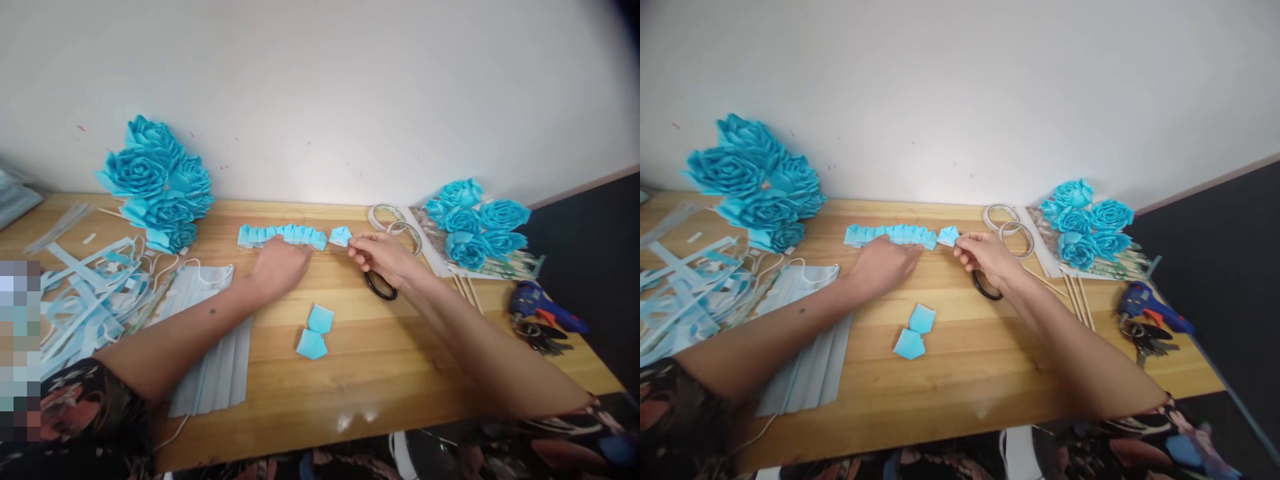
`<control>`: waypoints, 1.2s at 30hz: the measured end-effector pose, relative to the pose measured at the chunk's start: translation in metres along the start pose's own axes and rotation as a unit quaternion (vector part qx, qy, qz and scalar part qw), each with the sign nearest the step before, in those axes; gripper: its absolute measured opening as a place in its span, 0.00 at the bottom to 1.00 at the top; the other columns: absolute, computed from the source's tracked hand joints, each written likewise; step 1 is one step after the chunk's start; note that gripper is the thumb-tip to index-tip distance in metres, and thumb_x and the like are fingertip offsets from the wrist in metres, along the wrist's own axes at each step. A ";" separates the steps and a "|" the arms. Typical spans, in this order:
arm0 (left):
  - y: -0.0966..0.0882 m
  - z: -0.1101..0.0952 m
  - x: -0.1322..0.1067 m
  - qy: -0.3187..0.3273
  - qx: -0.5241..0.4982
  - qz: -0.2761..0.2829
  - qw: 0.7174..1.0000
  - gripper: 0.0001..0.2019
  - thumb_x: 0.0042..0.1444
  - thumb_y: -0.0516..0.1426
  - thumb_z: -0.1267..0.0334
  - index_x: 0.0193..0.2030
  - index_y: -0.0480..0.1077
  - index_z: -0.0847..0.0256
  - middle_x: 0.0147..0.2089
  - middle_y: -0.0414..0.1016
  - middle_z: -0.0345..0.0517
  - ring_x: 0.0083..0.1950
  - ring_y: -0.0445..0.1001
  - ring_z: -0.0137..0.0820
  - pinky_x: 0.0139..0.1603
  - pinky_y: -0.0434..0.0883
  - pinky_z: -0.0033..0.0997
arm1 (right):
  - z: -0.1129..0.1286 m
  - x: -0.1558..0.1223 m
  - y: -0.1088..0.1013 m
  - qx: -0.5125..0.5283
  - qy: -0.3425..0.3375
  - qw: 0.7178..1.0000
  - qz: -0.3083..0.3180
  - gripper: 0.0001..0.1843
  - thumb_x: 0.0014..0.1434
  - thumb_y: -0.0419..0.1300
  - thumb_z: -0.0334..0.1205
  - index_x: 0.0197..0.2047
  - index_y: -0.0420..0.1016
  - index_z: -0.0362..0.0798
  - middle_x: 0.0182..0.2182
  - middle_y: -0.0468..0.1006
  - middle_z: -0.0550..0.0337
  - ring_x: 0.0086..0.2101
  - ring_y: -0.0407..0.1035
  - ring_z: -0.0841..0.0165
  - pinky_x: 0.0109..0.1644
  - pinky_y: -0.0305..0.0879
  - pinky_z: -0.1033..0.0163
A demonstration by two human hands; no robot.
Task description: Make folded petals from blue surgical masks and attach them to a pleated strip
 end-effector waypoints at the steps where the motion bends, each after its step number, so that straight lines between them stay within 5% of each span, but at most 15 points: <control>1: 0.000 0.000 0.000 -0.002 -0.003 -0.001 1.000 0.13 0.63 0.48 0.70 0.39 0.74 0.63 0.30 0.79 0.55 0.29 0.75 0.40 0.35 0.63 0.39 | 0.000 -0.001 0.001 0.002 0.013 1.000 -0.001 0.10 0.50 0.66 0.34 0.21 0.73 0.43 0.18 0.72 0.63 0.16 0.60 0.79 0.15 0.57 0.76; 9: 0.003 0.001 0.001 -0.005 -0.017 -0.007 1.000 0.14 0.63 0.47 0.72 0.39 0.74 0.65 0.31 0.79 0.56 0.33 0.78 0.43 0.35 0.64 0.39 | -0.003 -0.003 0.021 0.002 0.072 0.997 -0.023 0.16 0.62 0.56 0.25 0.23 0.71 0.41 0.20 0.73 0.62 0.15 0.60 0.81 0.15 0.59 0.76; 31: 0.001 0.002 -0.001 -0.021 -0.021 0.002 1.000 0.15 0.64 0.45 0.70 0.40 0.73 0.64 0.30 0.78 0.54 0.34 0.77 0.40 0.39 0.65 0.38 | -0.006 -0.001 0.032 -0.043 0.097 0.994 -0.041 0.14 0.64 0.55 0.26 0.26 0.71 0.41 0.18 0.73 0.64 0.15 0.62 0.79 0.17 0.65 0.73; 36: 0.001 0.003 -0.002 -0.034 -0.020 0.006 0.999 0.15 0.65 0.46 0.69 0.53 0.69 0.62 0.30 0.78 0.51 0.32 0.76 0.40 0.39 0.66 0.38 | -0.007 0.001 0.031 -0.043 0.098 0.994 -0.033 0.15 0.65 0.54 0.27 0.26 0.71 0.41 0.17 0.73 0.64 0.15 0.62 0.78 0.17 0.65 0.72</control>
Point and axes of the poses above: each hand's wrist, its own x-axis towards the middle knuckle, its own y-axis out of the palm, z = x × y, the point moved 5 cm from there along x, towards the middle knuckle
